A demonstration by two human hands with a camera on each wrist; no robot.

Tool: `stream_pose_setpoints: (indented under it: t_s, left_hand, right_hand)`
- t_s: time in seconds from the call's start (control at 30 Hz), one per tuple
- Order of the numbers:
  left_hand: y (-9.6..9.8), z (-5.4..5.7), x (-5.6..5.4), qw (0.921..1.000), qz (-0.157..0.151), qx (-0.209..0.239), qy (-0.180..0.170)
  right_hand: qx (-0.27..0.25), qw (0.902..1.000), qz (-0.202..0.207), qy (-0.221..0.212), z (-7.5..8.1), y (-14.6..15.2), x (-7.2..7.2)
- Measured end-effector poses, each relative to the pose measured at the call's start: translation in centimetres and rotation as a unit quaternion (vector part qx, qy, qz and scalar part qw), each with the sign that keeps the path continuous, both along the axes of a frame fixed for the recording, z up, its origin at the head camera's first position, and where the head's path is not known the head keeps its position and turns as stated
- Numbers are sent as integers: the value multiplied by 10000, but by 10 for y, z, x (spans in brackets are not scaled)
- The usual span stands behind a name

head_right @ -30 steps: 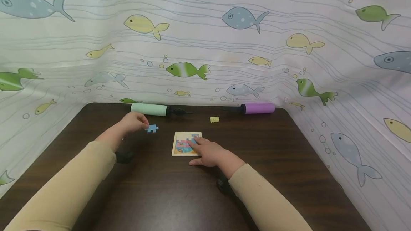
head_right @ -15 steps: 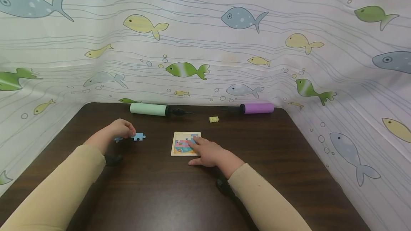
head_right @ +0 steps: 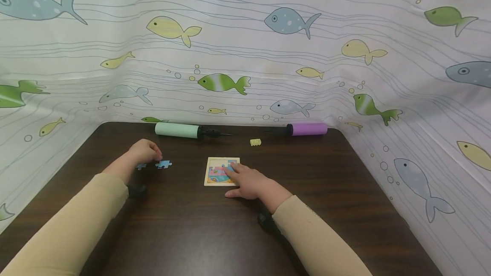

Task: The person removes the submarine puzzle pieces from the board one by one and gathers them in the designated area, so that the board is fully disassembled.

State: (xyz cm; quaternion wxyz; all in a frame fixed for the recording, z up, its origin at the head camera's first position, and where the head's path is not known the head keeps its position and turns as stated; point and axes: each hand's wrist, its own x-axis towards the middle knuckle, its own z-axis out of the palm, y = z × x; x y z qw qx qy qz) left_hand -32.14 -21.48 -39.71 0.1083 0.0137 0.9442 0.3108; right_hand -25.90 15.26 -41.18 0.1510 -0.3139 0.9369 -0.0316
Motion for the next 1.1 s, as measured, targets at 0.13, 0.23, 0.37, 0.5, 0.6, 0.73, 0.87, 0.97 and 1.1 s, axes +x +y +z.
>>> stream_pose_setpoints:
  t_s: [0.13,0.23,0.37,0.5,0.6,0.73,0.87,0.97,1.1]
  left_hand:
    - [20,7,1,9998,-46,-69,168]
    - [39,7,-1,9996,-142,12,227]
    - [72,7,1,9991,-232,109,339]
    - [107,3,3,9986,-328,95,409]
    - [131,-1,3,9984,-423,113,364]
    - [157,-5,1,9979,-534,157,336]
    - [177,-10,-1,9977,-616,199,216]
    - [188,-13,1,9978,-629,211,24]
    - [196,-12,4,9980,-628,38,-56]
  right_hand:
    - [6,10000,-5,9,0,0,0]
    - [8,10000,-10,6,-1,0,-1]
    - [33,10000,-13,7,-2,0,-2]
    - [32,10000,-12,-17,-2,-1,-2]
    - [4,10000,6,-56,-1,-1,-2]
    - [4,10000,25,-86,0,0,-2]
    - [-37,9999,80,-65,-1,2,-2]
    - [-109,9999,127,-41,-2,2,-2]
    - [-138,9998,149,9,-1,3,-1]
